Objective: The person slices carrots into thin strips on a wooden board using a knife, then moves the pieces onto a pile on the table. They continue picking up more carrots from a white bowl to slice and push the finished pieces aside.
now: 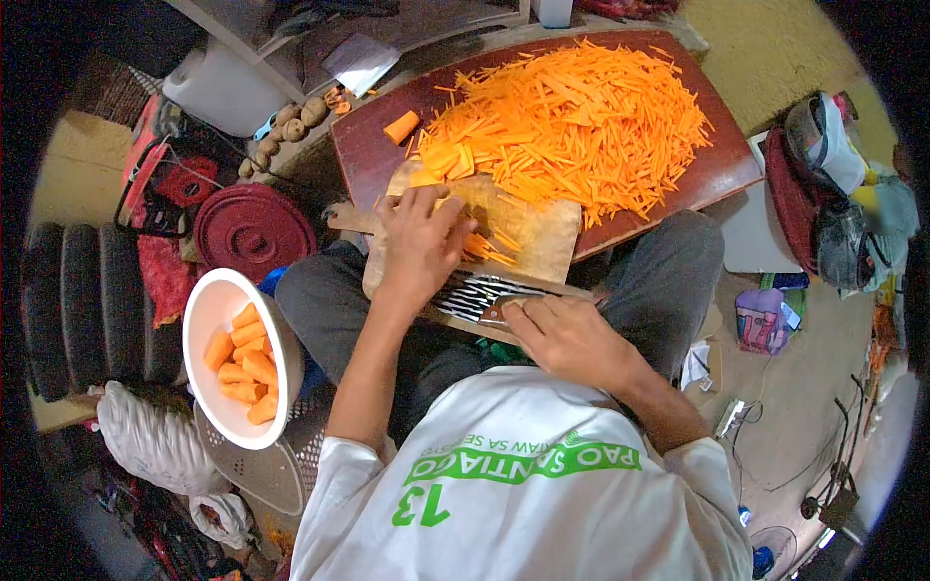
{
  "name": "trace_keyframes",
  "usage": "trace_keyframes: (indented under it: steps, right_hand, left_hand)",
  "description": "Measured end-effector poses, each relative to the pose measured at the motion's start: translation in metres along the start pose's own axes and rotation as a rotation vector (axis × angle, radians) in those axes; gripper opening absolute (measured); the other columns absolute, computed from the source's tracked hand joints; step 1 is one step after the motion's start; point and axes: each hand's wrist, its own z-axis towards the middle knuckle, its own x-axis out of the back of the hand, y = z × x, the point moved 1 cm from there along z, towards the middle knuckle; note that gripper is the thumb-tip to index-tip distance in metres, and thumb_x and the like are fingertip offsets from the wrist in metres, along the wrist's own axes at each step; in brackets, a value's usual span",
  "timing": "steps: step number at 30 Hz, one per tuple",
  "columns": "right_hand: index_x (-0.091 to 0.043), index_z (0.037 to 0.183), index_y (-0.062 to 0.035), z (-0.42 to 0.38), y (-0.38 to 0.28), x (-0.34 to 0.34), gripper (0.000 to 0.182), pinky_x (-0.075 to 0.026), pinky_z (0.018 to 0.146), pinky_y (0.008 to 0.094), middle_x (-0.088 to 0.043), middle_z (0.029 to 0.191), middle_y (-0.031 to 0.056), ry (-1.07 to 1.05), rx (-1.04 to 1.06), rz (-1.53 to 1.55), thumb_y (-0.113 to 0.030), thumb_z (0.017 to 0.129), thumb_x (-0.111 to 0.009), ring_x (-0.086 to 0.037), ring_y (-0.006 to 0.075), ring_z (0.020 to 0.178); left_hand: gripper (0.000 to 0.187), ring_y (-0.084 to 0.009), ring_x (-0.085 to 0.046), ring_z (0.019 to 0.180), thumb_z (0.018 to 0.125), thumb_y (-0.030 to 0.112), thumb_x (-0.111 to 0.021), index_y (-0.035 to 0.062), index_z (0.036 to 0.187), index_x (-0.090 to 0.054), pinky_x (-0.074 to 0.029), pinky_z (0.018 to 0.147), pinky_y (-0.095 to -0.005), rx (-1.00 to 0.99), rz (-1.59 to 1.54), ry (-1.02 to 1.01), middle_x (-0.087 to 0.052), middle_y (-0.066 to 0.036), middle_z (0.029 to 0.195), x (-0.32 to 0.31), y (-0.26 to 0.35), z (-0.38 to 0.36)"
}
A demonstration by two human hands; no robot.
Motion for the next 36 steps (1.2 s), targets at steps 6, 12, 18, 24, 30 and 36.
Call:
trace_keyframes:
  steps: [6, 12, 18, 24, 30, 36]
  right_hand:
    - [-0.064, 0.129, 0.0007, 0.001, -0.013, -0.011, 0.04, -0.058, 0.079, 0.0493, -0.073, 0.101, 0.0176, 0.062, -0.164, 0.283, -0.019, 0.096, -0.075, -0.073, 0.0367, 0.092]
    - [-0.066, 0.127, 0.0039, 0.012, 0.009, -0.009, 0.038, -0.058, 0.081, 0.0486, -0.073, 0.101, 0.0258, 0.089, -0.396, 0.518, -0.015, 0.096, -0.076, -0.072, 0.0448, 0.094]
    - [-0.07, 0.124, 0.0069, 0.018, 0.071, 0.011, 0.035, -0.059, 0.084, 0.0449, -0.075, 0.107, 0.0267, 0.209, -0.41, 0.371, -0.011, 0.095, -0.077, -0.076, 0.042, 0.097]
    - [-0.069, 0.132, 0.0013, 0.014, 0.102, 0.024, 0.041, -0.058, 0.097, 0.0501, -0.076, 0.122, 0.0246, 0.174, -0.443, 0.134, -0.018, 0.096, -0.075, -0.073, 0.0425, 0.112]
    - [-0.068, 0.131, 0.0004, 0.009, 0.094, 0.016, 0.043, -0.057, 0.088, 0.0481, -0.073, 0.111, 0.0227, 0.17, -0.405, 0.096, -0.016, 0.093, -0.078, -0.072, 0.0425, 0.103]
    - [-0.064, 0.134, 0.0001, 0.01, 0.093, 0.017, 0.048, -0.057, 0.09, 0.0502, -0.073, 0.115, 0.0249, -0.017, -0.478, 0.172, -0.021, 0.094, -0.078, -0.071, 0.0433, 0.107]
  left_hand:
    - [0.028, -0.0365, -0.067, 0.108, 0.088, 0.02, -0.085, 0.0036, 0.111, -0.079, -0.044, 0.097, -0.0458, 0.258, -0.093, 0.162, -0.073, -0.017, 0.114, 0.005, -0.04, -0.023]
    - [0.022, -0.036, -0.066, 0.094, 0.089, 0.017, -0.084, 0.0023, 0.104, -0.077, -0.045, 0.089, -0.0467, 0.306, -0.071, 0.171, -0.07, -0.014, 0.095, 0.01, -0.049, -0.025]
    - [0.013, -0.0347, -0.065, 0.091, 0.091, 0.015, -0.08, 0.007, 0.1, -0.075, -0.046, 0.087, -0.0481, 0.219, -0.082, 0.092, -0.068, -0.012, 0.092, -0.011, -0.043, -0.025]
    - [0.016, -0.0348, -0.066, 0.091, 0.088, 0.016, -0.081, 0.005, 0.098, -0.075, -0.047, 0.087, -0.0475, 0.123, -0.175, 0.081, -0.067, -0.013, 0.091, -0.022, -0.028, -0.023]
    - [0.024, -0.0361, -0.064, 0.099, 0.087, 0.014, -0.082, 0.0031, 0.108, -0.074, -0.046, 0.088, -0.0475, 0.068, -0.358, 0.001, -0.066, -0.015, 0.099, -0.03, 0.0, -0.018]
    - [0.033, -0.0351, -0.066, 0.097, 0.091, 0.016, -0.081, -0.003, 0.117, -0.072, -0.051, 0.087, -0.0448, 0.284, -0.653, -0.002, -0.069, -0.017, 0.105, -0.041, 0.02, -0.008]
